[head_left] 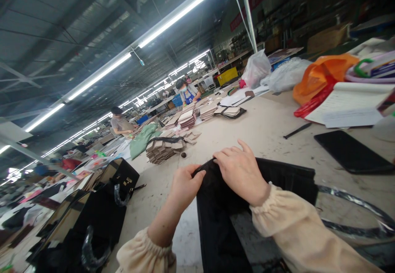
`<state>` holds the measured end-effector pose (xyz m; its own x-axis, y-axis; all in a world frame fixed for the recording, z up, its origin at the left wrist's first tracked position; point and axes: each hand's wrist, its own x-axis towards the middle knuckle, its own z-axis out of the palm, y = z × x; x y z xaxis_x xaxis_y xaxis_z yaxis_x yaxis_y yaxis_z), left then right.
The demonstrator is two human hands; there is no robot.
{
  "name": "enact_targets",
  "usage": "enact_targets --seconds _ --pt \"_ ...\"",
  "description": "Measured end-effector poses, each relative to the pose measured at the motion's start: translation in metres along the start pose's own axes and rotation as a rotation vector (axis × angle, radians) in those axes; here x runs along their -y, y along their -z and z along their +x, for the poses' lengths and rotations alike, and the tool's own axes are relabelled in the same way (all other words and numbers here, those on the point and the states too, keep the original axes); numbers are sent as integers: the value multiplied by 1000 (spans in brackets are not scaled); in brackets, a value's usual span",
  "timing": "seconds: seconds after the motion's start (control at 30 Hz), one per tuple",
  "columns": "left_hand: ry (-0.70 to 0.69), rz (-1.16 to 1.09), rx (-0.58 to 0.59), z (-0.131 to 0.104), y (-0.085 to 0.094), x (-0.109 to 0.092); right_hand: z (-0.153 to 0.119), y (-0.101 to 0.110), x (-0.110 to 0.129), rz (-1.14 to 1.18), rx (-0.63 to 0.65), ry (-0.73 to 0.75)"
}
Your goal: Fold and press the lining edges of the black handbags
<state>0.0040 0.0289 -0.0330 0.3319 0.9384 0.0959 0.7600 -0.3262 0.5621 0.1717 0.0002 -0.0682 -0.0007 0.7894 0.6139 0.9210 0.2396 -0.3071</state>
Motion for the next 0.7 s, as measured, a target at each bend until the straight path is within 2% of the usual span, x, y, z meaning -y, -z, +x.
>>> enact_targets --seconds 0.23,0.43,0.7 --pt "12 9 -4 2 0 2 -1 0 1 1 -7 5" --pt "10 71 55 -3 6 1 -1 1 1 -8 -6 4" --pt "85 212 6 -5 8 -5 -1 1 2 3 -6 7"
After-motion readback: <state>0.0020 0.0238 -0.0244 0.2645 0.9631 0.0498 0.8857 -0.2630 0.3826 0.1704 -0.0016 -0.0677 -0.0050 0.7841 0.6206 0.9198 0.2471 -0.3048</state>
